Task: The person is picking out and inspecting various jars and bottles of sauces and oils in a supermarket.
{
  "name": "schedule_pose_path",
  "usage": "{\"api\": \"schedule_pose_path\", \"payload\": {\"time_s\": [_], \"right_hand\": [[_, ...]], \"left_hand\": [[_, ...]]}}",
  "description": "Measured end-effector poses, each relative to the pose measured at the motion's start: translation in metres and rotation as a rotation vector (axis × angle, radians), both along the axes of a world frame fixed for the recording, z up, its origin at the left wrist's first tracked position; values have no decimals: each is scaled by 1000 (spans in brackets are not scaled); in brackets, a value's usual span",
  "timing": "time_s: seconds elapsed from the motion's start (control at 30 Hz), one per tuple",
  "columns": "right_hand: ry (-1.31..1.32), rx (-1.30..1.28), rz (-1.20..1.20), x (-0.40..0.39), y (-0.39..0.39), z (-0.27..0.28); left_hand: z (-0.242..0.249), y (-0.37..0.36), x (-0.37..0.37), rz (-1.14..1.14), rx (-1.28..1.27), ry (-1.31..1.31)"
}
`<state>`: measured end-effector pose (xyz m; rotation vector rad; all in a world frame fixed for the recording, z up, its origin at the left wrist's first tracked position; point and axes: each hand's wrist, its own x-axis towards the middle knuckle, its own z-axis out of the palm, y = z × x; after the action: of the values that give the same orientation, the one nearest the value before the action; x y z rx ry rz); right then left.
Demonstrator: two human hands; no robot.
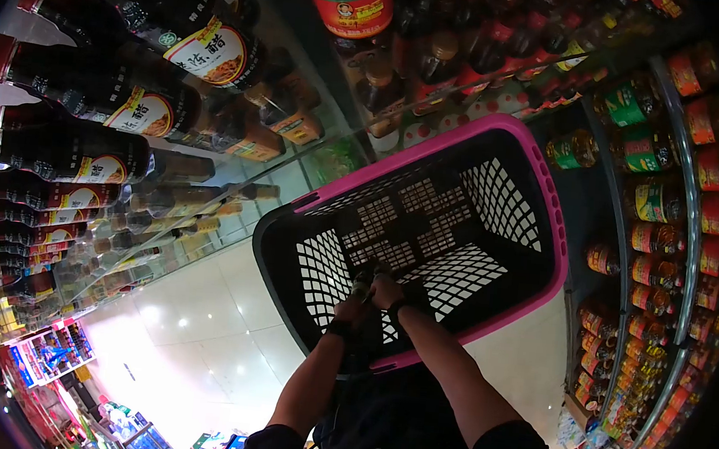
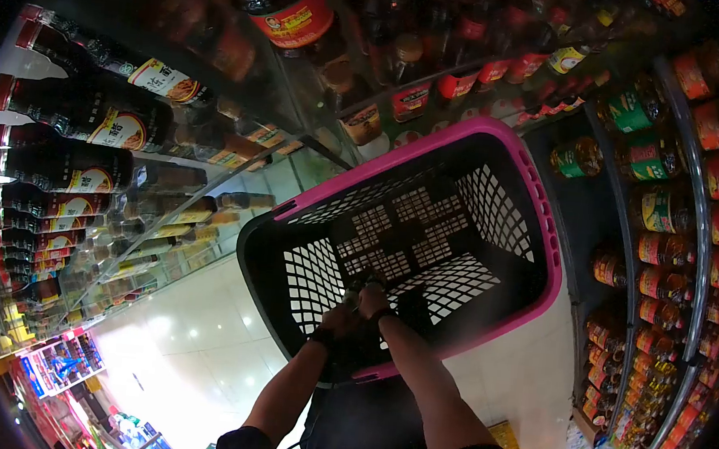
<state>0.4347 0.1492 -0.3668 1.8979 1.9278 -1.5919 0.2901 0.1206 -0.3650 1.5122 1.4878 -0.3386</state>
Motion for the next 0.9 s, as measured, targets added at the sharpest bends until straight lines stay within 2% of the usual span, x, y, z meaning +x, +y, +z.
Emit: {"api": "schedule_pose_path", "payload": {"time_s": [0.07, 0.17, 0.2, 0.27, 0.3, 0.37, 0.4, 0.47, 0.5, 0.57, 0.67, 0.7, 0.77, 0.8, 0.9], "right_hand": [[18, -111, -3, 3, 6, 14], [16, -97, -76, -5, -9, -7], [15, -96, -74, -4, -8, -6], [13, -99, 15, -4, -7, -3], [13, -98, 17, -3, -5, -5], [28, -183, 35, -2, -2, -9], [29, -184, 37, -4, -2, -7], [-24, -136, -245, -6, -2, 1], [-25, -132, -243, -2, 7, 7], [-42, -167, 347, 10, 29, 22], [-89, -53, 300, 20, 23, -6], [-91, -49, 302, 25, 22, -8], [-73, -97, 54, 35, 18, -5], [-75, -79, 54, 39, 21, -1], [-36, -54, -180, 50, 21, 20]], "left_hand": [[-35, -19, -14, 513, -218, -395], [29, 4, 8, 497, -224, -295], [33, 6, 7, 499, -223, -296], [41, 10, 6, 322, -295, -205], [40, 10, 6, 323, -294, -206], [36, 9, 6, 0, 58, -212], [26, 6, 3, 2, 58, -210], [2, -1, -3, -76, 144, -123], [2, 0, -4, -74, 148, -123], [6, 3, -5, 41, 117, -35], [-2, 4, -14, 31, 6, 51], [11, 6, -12, 34, 10, 50], [50, 12, -3, 275, -72, 126], [53, 15, -3, 277, -54, 121], [66, 8, -7, 389, -18, 26]]}}
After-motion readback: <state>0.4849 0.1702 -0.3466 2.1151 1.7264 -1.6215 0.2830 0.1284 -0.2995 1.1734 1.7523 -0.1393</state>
